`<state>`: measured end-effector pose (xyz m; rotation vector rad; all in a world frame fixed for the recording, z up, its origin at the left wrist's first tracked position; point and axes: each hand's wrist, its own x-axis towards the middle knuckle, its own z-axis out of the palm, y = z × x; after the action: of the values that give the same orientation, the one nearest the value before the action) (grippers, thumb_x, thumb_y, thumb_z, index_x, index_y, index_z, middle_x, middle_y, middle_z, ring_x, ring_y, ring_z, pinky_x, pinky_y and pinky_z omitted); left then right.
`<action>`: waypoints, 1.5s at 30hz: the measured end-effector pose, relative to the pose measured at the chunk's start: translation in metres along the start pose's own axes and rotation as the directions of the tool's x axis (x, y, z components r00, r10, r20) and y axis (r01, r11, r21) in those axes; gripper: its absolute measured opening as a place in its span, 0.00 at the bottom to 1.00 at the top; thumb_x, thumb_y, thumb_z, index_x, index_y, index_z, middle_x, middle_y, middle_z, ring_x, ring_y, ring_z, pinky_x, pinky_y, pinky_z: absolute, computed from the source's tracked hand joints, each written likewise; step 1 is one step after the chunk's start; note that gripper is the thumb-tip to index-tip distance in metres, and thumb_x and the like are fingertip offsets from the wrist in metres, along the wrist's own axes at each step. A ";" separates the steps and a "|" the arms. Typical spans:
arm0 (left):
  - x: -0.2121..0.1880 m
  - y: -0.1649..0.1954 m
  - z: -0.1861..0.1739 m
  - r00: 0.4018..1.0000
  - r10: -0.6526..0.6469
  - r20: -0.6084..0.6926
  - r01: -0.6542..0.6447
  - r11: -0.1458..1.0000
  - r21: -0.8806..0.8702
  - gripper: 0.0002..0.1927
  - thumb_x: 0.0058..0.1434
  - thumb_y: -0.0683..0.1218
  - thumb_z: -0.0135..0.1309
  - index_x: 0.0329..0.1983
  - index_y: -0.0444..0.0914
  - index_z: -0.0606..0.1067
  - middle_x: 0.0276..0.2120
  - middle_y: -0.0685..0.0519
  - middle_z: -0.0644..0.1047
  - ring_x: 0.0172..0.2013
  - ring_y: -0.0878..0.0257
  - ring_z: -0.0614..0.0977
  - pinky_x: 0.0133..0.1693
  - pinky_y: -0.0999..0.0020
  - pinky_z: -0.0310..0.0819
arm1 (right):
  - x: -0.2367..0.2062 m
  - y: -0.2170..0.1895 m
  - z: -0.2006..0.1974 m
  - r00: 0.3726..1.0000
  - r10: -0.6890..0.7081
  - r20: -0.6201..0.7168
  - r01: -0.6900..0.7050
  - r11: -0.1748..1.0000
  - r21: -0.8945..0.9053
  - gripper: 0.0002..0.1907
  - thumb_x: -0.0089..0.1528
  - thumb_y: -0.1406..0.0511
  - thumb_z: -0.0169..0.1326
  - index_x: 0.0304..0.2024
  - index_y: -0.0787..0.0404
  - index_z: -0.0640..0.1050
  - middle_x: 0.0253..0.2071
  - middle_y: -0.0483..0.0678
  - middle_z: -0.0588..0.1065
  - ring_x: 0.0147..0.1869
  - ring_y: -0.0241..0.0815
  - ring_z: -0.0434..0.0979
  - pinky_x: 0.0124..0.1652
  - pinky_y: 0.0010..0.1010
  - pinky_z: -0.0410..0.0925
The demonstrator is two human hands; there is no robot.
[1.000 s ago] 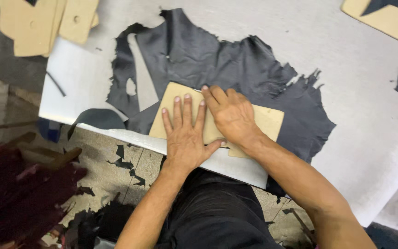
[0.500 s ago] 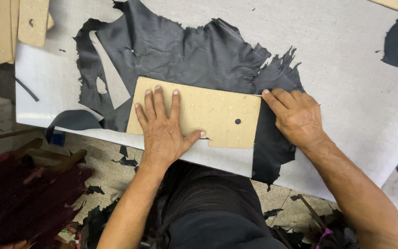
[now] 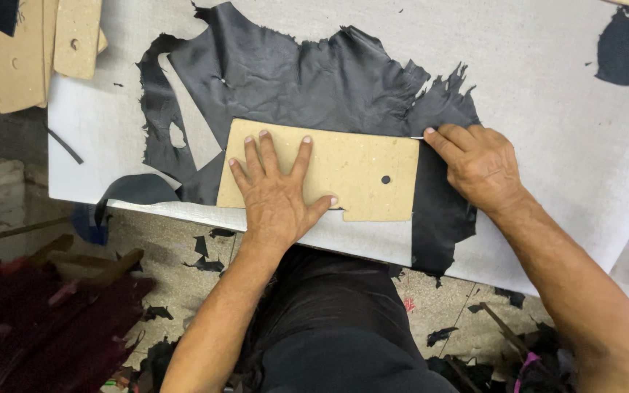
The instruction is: The person uses a utility knife to cut black leather pieces on a white table, following cardboard templates. They repeatedly position templates, trace outlines, and cut out shapes, then remove the templates and set the cut leather pieces aside.
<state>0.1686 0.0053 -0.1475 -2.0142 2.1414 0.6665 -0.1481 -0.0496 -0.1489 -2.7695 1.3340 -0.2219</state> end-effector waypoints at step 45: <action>0.003 0.071 0.001 0.871 0.478 -0.108 -0.477 0.878 0.040 0.36 0.57 0.60 0.62 0.68 0.46 0.69 0.59 0.42 0.67 0.54 0.47 0.70 0.46 0.47 0.71 | -0.118 -0.124 -0.001 0.513 0.855 -0.079 -0.663 0.453 0.596 0.11 0.66 0.76 0.55 0.52 0.70 0.78 0.43 0.54 0.77 0.41 0.40 0.82 0.39 0.28 0.74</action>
<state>0.0987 0.0035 -0.1331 -1.5441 2.7391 0.5979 -0.1244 0.1200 -0.1462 -1.4721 2.1097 -0.9061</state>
